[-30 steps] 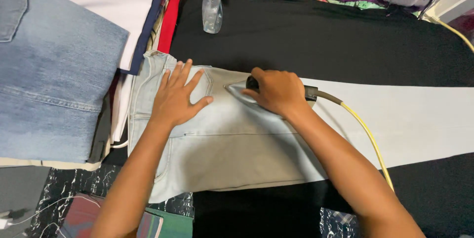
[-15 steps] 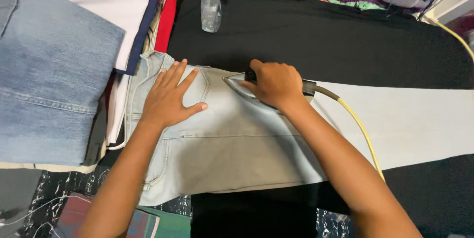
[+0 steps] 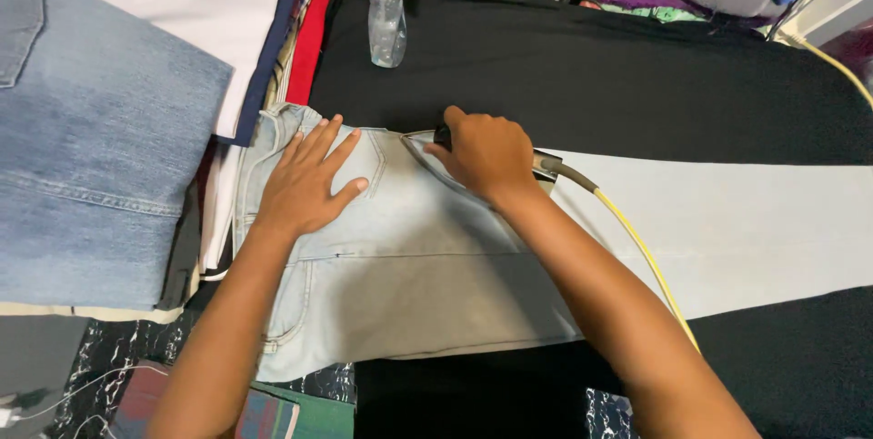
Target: The person irons a pair of light-colored jeans on a black ironing board, smoothing the fabric with one hand while moving the iron with the other. The person folds the jeans in half, irons the folded section, then flips the jeans over to iron the other side before folding them again.
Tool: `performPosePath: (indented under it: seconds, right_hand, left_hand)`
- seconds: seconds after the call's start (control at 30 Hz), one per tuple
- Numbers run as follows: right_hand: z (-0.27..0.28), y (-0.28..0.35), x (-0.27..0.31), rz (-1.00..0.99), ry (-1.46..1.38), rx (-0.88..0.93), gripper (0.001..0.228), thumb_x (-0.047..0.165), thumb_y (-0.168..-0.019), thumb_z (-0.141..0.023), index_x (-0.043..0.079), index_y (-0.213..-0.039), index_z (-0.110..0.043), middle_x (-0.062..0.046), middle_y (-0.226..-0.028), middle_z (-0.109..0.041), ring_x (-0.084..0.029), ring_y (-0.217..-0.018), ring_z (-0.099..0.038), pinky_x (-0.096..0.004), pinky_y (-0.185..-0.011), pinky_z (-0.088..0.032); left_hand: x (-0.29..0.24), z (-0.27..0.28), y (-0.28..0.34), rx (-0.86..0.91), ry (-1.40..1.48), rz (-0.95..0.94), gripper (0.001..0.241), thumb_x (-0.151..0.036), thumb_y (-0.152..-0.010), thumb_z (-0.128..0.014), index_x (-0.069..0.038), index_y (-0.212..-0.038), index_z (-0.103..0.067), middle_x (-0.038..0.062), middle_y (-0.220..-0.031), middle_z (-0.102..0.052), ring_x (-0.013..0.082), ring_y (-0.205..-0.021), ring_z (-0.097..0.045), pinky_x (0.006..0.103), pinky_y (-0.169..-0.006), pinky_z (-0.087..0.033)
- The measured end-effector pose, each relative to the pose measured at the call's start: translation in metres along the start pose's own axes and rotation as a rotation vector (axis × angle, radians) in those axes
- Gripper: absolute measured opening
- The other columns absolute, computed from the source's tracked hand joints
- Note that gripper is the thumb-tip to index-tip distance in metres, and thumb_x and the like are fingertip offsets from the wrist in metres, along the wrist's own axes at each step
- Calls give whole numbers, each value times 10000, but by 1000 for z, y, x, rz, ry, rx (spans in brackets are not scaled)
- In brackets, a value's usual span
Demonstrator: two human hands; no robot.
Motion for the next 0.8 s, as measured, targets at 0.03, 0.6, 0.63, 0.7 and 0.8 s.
performPosePath:
  seconds: [0.03,0.6,0.63,0.7,0.8]
  right_hand:
    - [4,4,0,-2,-2,-1,358,468,-922,-685,147,-1076,-647,-144,-831,-726,-425,-803,-742,-506,-681,-581]
    - [14,25,15,151,13,166,378,465,-929,-655,166,-1159,-669,-153,-953,-758,-404,-913,-751,-498,-777,-589]
    - [15,24,16,154,14,168,378,465,-929,-655,166,-1159,-669,-153,-953,-758,-404,-913,-751,-498,-777,-589]
    - [20,21,17,126,-10,109,378,452,-915,-672,140,-1127,-678,-171,-933,-758,-424,-904,-748,-516,-779,-587]
    - [9,4,15,103,-14,-10,400,462,-928,-675,100,-1098,-648,-183,-861,-733,-439,-840,-745,-532,-723,-591]
  left_hand:
    - [0,0,0,1,-2,-2,757,-628,-956,-472,-277,-1612,-325,65,-1704,-235,251,-1566,-216,517,-1268,-145]
    - [-4,-1,0,14,-46,27,716,-599,-983,-450,-286,-1614,-322,52,-1708,-224,233,-1574,-191,494,-1278,-111]
    - [-5,-1,0,15,-45,30,716,-599,-983,-450,-286,-1614,-322,52,-1708,-224,233,-1574,-191,494,-1278,-111]
    - [-7,-2,0,2,-36,49,712,-590,-980,-455,-275,-1608,-340,60,-1710,-224,233,-1575,-191,495,-1280,-100]
    - [-5,-3,0,-10,-24,47,710,-579,-979,-465,-274,-1608,-342,67,-1708,-232,238,-1574,-200,496,-1280,-99]
Point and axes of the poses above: each hand's wrist, its own y-axis away from the middle knuckle, its own z-axis out of the back of the hand, x = y × z, the point moved 3 cm from there along -y, towards the middle knuckle
